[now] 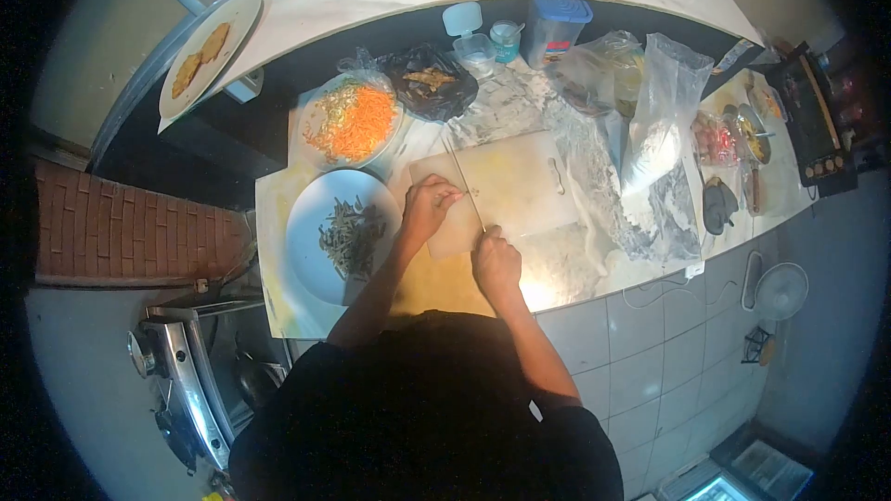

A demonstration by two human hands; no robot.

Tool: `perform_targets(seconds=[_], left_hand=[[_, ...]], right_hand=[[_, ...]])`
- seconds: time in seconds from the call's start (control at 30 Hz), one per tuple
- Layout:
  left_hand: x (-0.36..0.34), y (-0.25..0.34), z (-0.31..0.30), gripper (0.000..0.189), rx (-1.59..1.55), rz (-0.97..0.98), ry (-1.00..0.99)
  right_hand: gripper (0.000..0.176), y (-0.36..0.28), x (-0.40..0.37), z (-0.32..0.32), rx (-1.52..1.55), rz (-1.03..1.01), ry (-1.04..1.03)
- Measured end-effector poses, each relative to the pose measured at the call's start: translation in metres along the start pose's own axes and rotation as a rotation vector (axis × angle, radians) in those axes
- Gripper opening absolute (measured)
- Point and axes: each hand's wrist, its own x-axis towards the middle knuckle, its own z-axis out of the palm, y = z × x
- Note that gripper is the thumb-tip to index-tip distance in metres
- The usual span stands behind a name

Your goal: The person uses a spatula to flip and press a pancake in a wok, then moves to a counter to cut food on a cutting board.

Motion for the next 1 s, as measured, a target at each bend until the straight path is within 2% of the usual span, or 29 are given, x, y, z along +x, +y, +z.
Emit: perform_targets(seconds=[0.17,0.43,1.0], left_hand=[[0.001,0.004,-0.001,0.009,-0.006,-0.041,-0.021],[0.0,-0.003,0.003,0.008,0.022,0.036,0.045],[-0.001,-0.003,0.005,0.008,-0.001,0.019,0.043]], right_hand=[[0.016,0.008,0.001,0.012,0.005,-0.02,0.032],[0.012,0.005,0.004,0.003,0.025,-0.033,0.004],[0.01,0.005,0.001,0.006,-0.012,-0.005,-0.027]])
